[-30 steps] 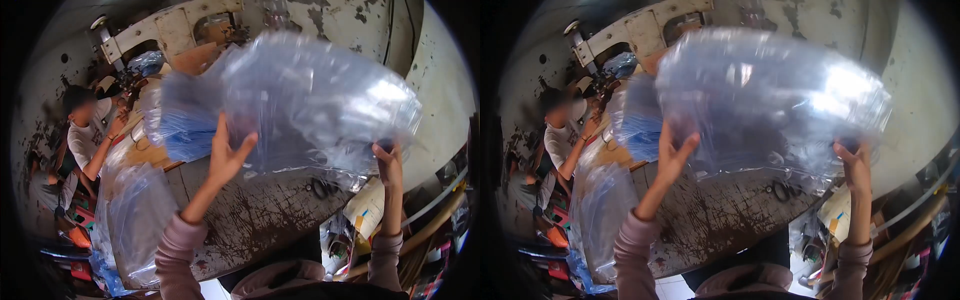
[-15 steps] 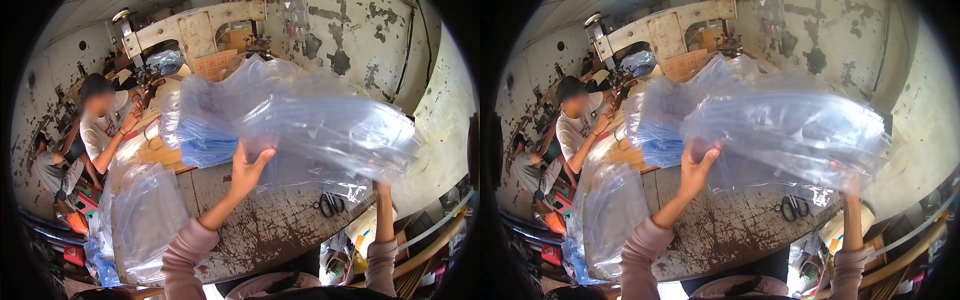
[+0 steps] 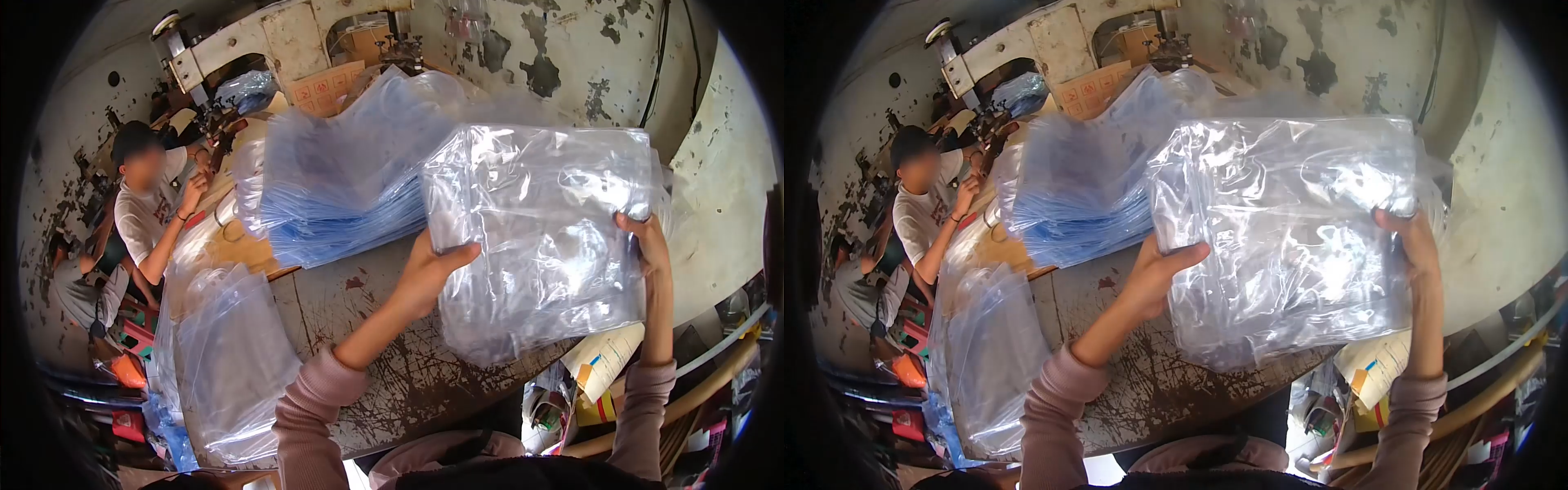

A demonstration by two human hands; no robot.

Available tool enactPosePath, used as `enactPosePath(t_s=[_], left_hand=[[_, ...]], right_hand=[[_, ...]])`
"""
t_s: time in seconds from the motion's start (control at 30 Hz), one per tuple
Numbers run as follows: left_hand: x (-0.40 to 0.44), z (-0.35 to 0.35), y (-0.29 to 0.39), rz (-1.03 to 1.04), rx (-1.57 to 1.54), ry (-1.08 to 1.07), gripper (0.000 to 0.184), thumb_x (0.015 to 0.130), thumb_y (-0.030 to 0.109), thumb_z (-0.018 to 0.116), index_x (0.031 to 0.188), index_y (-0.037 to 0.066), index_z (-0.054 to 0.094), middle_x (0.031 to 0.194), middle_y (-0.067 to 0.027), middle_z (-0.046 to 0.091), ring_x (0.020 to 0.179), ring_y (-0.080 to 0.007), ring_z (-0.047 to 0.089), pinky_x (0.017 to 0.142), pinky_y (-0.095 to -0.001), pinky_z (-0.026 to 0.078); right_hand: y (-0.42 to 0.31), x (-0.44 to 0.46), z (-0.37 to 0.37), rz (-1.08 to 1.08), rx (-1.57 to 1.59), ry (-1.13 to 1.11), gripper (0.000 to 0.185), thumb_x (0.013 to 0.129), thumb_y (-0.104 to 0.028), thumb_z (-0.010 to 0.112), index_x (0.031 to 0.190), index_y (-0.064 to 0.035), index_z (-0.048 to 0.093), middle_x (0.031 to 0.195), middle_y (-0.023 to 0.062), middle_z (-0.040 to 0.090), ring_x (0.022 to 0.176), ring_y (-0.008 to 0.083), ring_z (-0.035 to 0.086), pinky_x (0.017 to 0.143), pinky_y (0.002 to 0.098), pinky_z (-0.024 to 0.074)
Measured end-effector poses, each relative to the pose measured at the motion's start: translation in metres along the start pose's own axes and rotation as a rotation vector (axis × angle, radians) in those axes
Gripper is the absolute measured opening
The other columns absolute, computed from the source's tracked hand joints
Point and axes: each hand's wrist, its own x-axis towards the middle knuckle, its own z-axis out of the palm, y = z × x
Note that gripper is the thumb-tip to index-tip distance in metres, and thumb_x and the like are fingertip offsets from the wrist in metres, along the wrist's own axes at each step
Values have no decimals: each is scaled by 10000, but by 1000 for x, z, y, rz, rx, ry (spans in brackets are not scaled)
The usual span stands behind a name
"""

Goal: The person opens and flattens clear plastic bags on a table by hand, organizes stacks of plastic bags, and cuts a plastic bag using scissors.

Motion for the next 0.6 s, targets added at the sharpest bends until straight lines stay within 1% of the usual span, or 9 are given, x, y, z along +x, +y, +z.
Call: enactPosePath(t_s=[0.1, 0.13, 0.2, 0.27, 0.33, 0.37, 0.43, 0.5, 0.6], left_hand=[[2, 23, -2, -75, -265, 62, 392, 807, 79, 591, 1150, -60, 461, 1080, -156, 563, 975, -233, 563, 844, -363, 452], [4, 29, -7, -82, -263, 60, 392, 807, 79, 591, 1150, -60, 461, 1080, -156, 563, 975, -233, 563, 844, -363, 452], [6, 41, -17, -186, -384, 105, 430, 811, 104, 601, 1171, -68, 441, 1069, -162, 561, 955, -258, 578, 828, -387, 483], [10, 49, -38, -240, -434, 149, 412, 809, 95, 597, 1156, -74, 452, 1059, -169, 561, 960, -264, 574, 830, -400, 485], [17, 47, -71, -379, -470, 171, 406, 811, 84, 584, 1153, -84, 444, 1065, -172, 554, 969, -275, 571, 830, -416, 488], [18, 46, -84, -392, -474, 158, 406, 811, 84, 584, 1153, -84, 444, 1065, -172, 554, 969, -275, 571, 830, -416, 488], [17, 42, -100, -403, -396, 242, 393, 815, 73, 567, 1150, -89, 440, 1066, -177, 551, 957, -287, 577, 828, -428, 492], [17, 39, -102, -416, -404, 238, 391, 816, 71, 561, 1151, -89, 440, 1065, -179, 552, 952, -291, 580, 829, -430, 493], [17, 37, -103, -411, -398, 267, 380, 816, 66, 555, 1146, -87, 445, 1059, -182, 556, 939, -296, 585, 830, -434, 493]], right_hand=[[-23, 17, -15, 72, -230, -70, 294, 738, -166, 698, 936, 21, 587, 844, 48, 584, 782, 134, 533, 709, 272, 424], [-29, 28, -23, 77, -227, -66, 294, 738, -166, 698, 936, 21, 587, 844, 48, 584, 782, 134, 533, 709, 272, 424], [-37, 43, -35, 320, -428, -188, 291, 743, -224, 700, 857, 15, 579, 841, 38, 565, 768, 137, 524, 726, 268, 413], [-28, 46, -34, 334, -509, -105, 322, 747, -253, 693, 822, 33, 566, 819, 74, 561, 733, 170, 520, 734, 277, 414], [21, 71, -59, 97, -1254, -307, 360, 771, -277, 671, 878, 48, 558, 808, 139, 559, 766, 244, 546, 726, 320, 438], [38, 67, -63, 113, -1260, -297, 360, 771, -277, 671, 878, 48, 558, 808, 139, 559, 766, 244, 546, 726, 320, 438], [59, 42, -55, -381, -1520, -129, 498, 778, -284, 678, 1104, 43, 490, 1047, 133, 565, 960, 219, 561, 763, 332, 476], [40, -8, -33, -409, -1066, 75, 440, 820, -214, 635, 1156, 31, 490, 1079, 205, 537, 1005, 323, 544, 826, 353, 451], [75, -79, -44, -366, -663, 656, 414, 877, -150, 566, 1233, 26, 447, 1222, 195, 467, 1078, 275, 510, 857, 339, 461]])
